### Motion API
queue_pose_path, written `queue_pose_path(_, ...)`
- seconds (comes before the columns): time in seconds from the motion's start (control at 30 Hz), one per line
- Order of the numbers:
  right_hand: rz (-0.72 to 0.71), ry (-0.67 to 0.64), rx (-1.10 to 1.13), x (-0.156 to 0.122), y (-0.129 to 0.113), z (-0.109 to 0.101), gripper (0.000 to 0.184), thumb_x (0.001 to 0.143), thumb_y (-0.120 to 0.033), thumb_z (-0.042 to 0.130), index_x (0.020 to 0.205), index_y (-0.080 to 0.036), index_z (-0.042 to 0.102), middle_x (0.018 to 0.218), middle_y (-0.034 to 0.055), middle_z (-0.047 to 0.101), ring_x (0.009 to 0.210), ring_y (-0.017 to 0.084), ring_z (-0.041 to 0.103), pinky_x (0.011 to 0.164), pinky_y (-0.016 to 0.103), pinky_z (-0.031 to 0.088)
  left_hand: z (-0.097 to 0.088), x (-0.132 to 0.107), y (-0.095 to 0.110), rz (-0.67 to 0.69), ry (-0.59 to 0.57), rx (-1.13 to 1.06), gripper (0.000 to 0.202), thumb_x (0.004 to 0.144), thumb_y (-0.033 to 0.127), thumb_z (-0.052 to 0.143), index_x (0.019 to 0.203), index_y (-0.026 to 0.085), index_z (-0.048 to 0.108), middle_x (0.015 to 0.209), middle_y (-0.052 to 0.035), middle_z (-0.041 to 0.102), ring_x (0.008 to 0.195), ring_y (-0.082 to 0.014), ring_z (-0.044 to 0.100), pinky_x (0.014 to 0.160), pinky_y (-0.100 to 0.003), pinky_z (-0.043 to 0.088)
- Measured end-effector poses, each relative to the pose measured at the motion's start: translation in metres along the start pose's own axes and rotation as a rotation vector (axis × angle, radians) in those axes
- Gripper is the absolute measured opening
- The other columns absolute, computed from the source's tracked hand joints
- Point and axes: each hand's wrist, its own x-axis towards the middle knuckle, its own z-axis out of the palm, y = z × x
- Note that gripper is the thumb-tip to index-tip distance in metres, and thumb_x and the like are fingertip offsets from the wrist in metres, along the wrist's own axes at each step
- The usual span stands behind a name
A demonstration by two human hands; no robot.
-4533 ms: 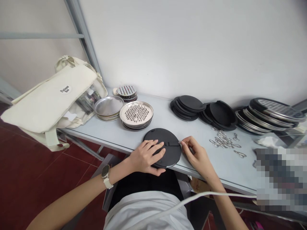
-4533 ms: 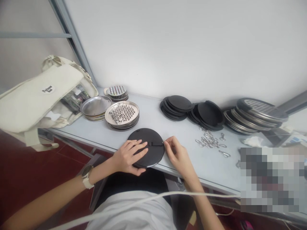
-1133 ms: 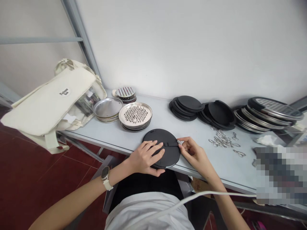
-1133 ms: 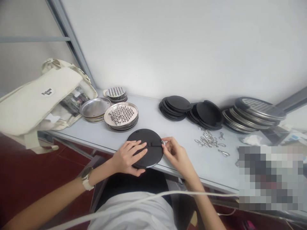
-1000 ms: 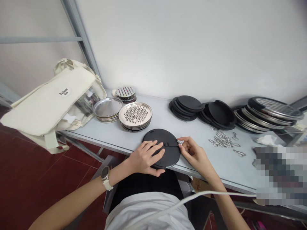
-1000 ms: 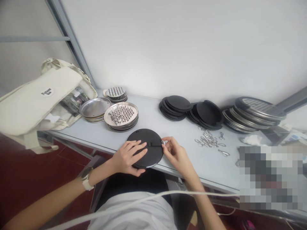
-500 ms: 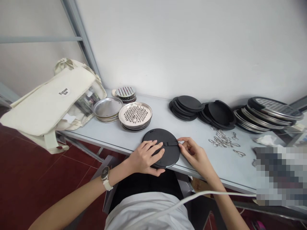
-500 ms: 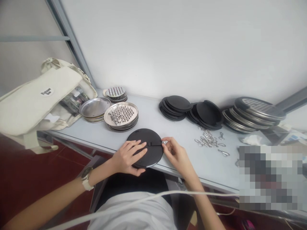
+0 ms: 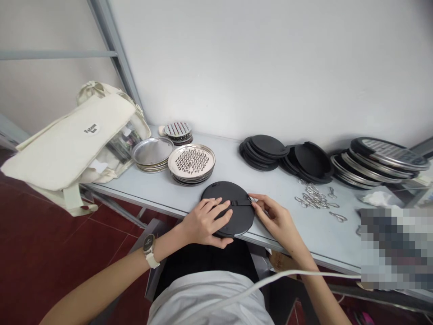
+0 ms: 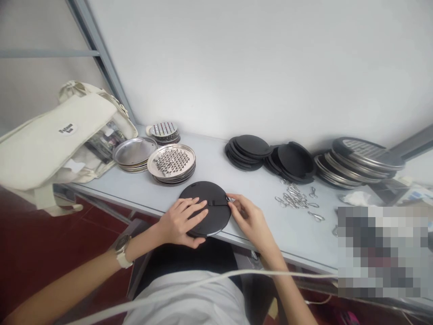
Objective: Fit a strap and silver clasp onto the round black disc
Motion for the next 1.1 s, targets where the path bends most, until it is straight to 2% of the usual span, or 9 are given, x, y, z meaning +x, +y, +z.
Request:
queue_pose_path(0.37,-0.021,-0.031,-0.012,0.0,-0.0022,-0.0003,0.028,0.094,-0.037,0.043,0.115,-0.021,0.051,0.066,-0.0042,0.042,0.059,0.011,0.043,0.057,0.022,0.037,-0.0006,0.0006,0.0006,-0.009,-0.01,0.0,0.059,0.075,0.055,0.054,0.114,0.011,0.06,0.119,-0.0147,0.061,0.109,-0.0316,0.055,0.087,-0.043,0.045)
queue_pose_path(0.9,-0.028,-0.066,-0.036,-0.0001,-0.0044,-0.0025,0.025,0.095,-0.035,0.039,0.114,-0.021,0.046,0.064,-0.0052,0.04,0.057,0.012,0.042,0.057,0.023,0.036,-0.0019,0.0016,0.0005,-0.006,-0.026,0.011,0.058,0.074,0.054,0.054,0.113,0.012,0.061,0.119,-0.0144,0.062,0.109,-0.0309,0.056,0.087,-0.043,0.046)
queue_pose_path(1.1,-0.021,-0.046,-0.049,0.0,-0.0025,-0.0014,0.023,0.095,-0.036,0.039,0.111,-0.021,0.048,0.061,-0.0061,0.036,0.055,0.011,0.039,0.056,0.023,0.034,-0.0026,0.0024,0.0005,-0.005,-0.028,0.014,0.058,0.074,0.054,0.055,0.112,0.011,0.061,0.118,-0.0145,0.062,0.107,-0.0317,0.056,0.086,-0.043,0.047)
